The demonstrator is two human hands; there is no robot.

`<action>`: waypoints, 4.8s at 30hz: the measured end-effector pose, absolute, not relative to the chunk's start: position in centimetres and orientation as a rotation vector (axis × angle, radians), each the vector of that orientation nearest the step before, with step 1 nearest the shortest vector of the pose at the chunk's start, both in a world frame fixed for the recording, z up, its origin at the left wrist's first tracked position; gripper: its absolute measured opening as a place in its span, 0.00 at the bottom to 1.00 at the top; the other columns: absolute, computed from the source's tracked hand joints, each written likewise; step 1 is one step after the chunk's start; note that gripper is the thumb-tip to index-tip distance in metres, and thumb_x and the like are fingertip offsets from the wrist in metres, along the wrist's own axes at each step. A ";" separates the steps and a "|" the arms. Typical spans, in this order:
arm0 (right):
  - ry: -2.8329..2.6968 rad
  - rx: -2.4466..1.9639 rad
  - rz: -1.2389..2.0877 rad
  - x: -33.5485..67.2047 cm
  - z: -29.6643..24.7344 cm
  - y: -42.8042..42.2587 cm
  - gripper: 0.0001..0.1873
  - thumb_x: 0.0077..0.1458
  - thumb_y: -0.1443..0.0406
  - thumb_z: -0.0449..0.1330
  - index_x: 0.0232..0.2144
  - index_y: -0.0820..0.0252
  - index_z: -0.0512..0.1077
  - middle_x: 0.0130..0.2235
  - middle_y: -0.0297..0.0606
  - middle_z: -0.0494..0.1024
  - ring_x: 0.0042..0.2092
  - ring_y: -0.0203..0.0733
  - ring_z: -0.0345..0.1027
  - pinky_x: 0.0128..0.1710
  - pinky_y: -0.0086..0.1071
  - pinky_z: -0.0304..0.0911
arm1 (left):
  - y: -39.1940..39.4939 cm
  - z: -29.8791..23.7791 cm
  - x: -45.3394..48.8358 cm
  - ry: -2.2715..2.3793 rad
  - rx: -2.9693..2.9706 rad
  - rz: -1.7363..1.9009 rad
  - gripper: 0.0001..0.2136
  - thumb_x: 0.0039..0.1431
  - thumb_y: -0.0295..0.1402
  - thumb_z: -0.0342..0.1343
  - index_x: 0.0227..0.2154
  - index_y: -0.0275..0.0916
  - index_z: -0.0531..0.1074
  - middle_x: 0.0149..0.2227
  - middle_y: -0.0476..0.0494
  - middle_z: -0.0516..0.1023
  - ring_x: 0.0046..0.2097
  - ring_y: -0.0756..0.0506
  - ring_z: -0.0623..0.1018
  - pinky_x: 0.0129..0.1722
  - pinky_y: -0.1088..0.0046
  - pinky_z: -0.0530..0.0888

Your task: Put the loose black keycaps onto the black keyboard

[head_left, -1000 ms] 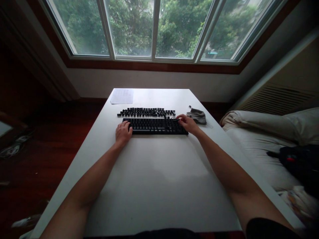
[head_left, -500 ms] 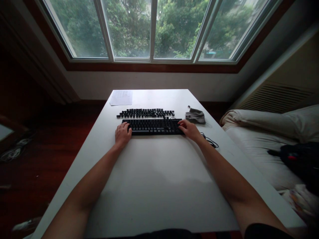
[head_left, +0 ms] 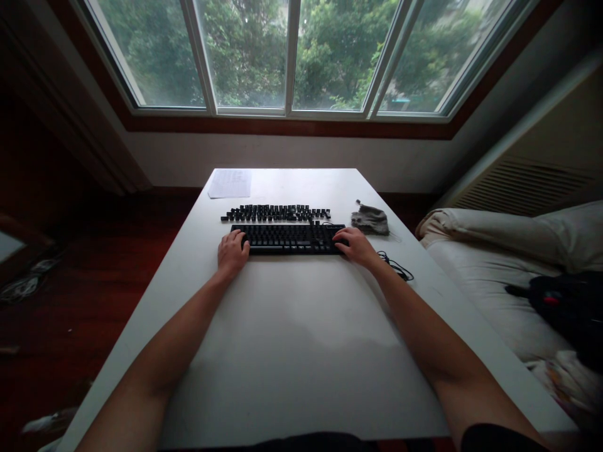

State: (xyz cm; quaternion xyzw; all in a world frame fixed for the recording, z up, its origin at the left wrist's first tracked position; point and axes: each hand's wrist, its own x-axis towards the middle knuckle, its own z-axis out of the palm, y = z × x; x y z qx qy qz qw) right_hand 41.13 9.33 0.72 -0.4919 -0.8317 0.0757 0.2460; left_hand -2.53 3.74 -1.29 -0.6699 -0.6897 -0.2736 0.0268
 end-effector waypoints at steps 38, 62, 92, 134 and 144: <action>-2.220 -1.382 0.238 40.7 0.4 8.9 0.08 0.58 0.64 0.63 0.41 0.54 0.79 0.46 0.42 0.81 0.49 0.52 0.73 0.54 0.46 0.66 | 3.8 -1.1 -2.4 -2.133 -2.085 -0.855 0.19 0.69 0.38 0.49 0.57 0.40 0.74 0.64 0.37 0.72 0.64 0.34 0.69 0.65 0.52 0.67; -2.335 -1.331 0.311 41.2 0.7 9.9 0.07 0.58 0.67 0.64 0.40 0.56 0.79 0.46 0.43 0.80 0.49 0.50 0.73 0.54 0.44 0.67 | 4.0 -1.6 -2.7 -2.116 -2.061 -0.850 0.18 0.69 0.38 0.50 0.57 0.41 0.74 0.63 0.39 0.73 0.63 0.34 0.70 0.64 0.53 0.69; -2.581 -1.606 0.167 36.4 -0.1 10.0 0.46 0.64 0.36 0.46 0.75 0.48 0.48 0.76 0.43 0.46 0.77 0.56 0.32 0.74 0.54 0.32 | 3.8 -1.5 -2.6 -2.119 -2.070 -0.847 0.19 0.69 0.38 0.49 0.57 0.40 0.74 0.64 0.39 0.72 0.63 0.34 0.69 0.64 0.52 0.68; -2.225 -1.897 -0.134 31.1 4.3 17.8 0.16 0.60 0.54 0.60 0.39 0.57 0.82 0.45 0.49 0.81 0.49 0.53 0.70 0.49 0.40 0.65 | 3.8 -1.2 -3.0 -2.149 -2.088 -0.875 0.18 0.68 0.38 0.51 0.57 0.41 0.75 0.64 0.38 0.72 0.64 0.34 0.68 0.65 0.51 0.67; -2.380 -2.039 0.285 40.8 6.1 15.5 0.11 0.52 0.55 0.69 0.29 0.57 0.83 0.32 0.43 0.83 0.35 0.47 0.76 0.33 0.34 0.65 | 3.7 -1.2 -2.9 -2.150 -2.090 -0.880 0.18 0.68 0.38 0.51 0.57 0.40 0.74 0.64 0.38 0.71 0.64 0.33 0.68 0.65 0.52 0.67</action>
